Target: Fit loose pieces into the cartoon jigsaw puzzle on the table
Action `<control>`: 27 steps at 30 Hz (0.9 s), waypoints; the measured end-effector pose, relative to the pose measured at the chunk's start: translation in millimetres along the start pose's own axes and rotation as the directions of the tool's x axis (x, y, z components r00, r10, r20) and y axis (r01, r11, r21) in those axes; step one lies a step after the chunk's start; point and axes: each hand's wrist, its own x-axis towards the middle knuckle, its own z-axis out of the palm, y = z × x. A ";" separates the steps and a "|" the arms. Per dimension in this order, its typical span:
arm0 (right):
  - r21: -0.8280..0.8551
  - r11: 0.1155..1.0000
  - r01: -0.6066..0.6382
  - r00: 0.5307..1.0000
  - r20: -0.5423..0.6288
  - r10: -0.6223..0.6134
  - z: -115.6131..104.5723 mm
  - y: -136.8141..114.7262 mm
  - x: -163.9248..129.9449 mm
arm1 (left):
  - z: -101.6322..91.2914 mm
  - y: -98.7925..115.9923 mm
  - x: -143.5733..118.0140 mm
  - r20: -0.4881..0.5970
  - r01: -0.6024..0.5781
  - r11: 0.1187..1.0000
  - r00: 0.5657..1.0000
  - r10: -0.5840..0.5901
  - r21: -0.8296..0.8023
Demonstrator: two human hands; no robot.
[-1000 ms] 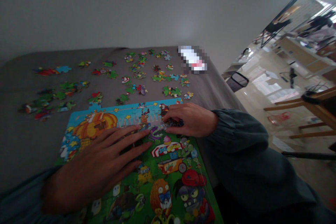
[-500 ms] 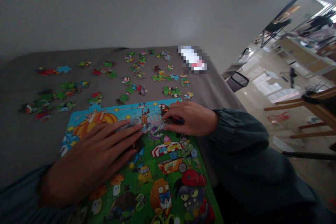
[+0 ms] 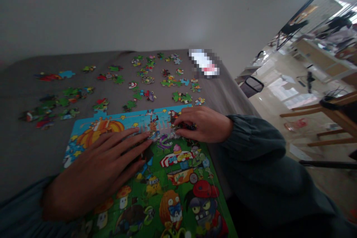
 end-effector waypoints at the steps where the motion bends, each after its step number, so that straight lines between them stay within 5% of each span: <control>1: -0.001 1.000 0.000 1.000 -0.001 0.000 0.3 0.0 -0.1 | 0.2 -0.1 -0.1 0.001 -0.003 1.000 1.000 0.003 0.002; 27: -0.009 1.000 -0.003 1.000 0.021 0.004 -0.4 1.9 -0.5 | 4.0 -3.1 -4.9 0.040 0.022 1.000 0.999 -0.022 0.006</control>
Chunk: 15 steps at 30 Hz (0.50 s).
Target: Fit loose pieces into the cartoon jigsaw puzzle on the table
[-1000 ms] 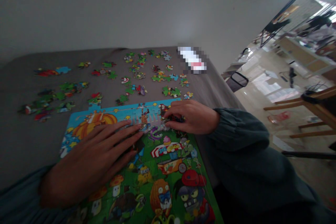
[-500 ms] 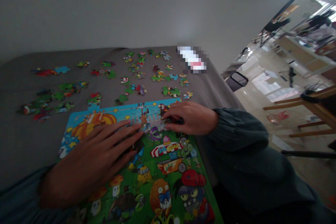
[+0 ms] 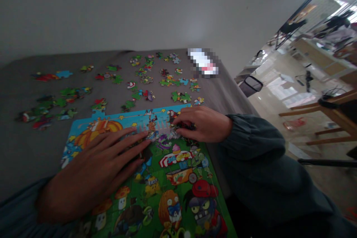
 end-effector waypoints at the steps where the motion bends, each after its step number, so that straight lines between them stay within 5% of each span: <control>1: -0.001 1.000 -0.002 1.000 0.001 0.002 -0.1 -0.2 0.0 | 0.1 0.0 -0.1 -0.001 -0.001 1.000 1.000 0.001 0.000; 15: 0.002 0.999 0.033 0.999 -0.007 -0.033 1.3 -0.4 -0.9 | 0.4 -1.0 0.2 0.024 0.017 0.999 1.000 -0.016 -0.037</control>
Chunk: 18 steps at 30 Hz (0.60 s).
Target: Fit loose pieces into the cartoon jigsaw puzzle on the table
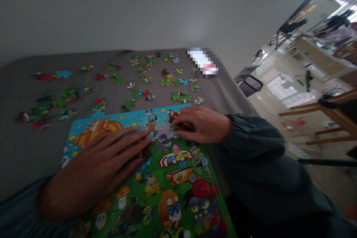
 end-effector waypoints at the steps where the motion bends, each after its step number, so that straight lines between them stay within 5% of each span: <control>1: -0.003 1.000 0.017 1.000 -0.006 -0.017 0.9 0.6 -0.3 | 0.1 0.1 -0.2 0.005 0.003 1.000 1.000 -0.003 -0.003; 18: -0.039 0.999 0.026 1.000 0.007 -0.026 4.8 0.5 2.7 | -3.2 3.3 4.0 -0.020 -0.010 1.000 1.000 0.011 0.028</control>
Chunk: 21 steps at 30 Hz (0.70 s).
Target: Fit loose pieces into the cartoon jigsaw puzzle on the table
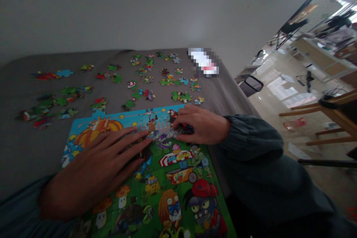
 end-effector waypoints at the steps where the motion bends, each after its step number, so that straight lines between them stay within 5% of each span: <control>1: 0.000 1.000 0.000 1.000 0.000 0.000 0.1 0.1 0.0 | 0.2 0.2 0.2 0.000 0.002 1.000 1.000 -0.002 0.000; 21: 0.013 1.000 0.001 1.000 -0.004 -0.001 1.3 0.9 -0.3 | -0.2 3.9 -1.2 0.024 -0.051 0.999 0.998 0.051 0.004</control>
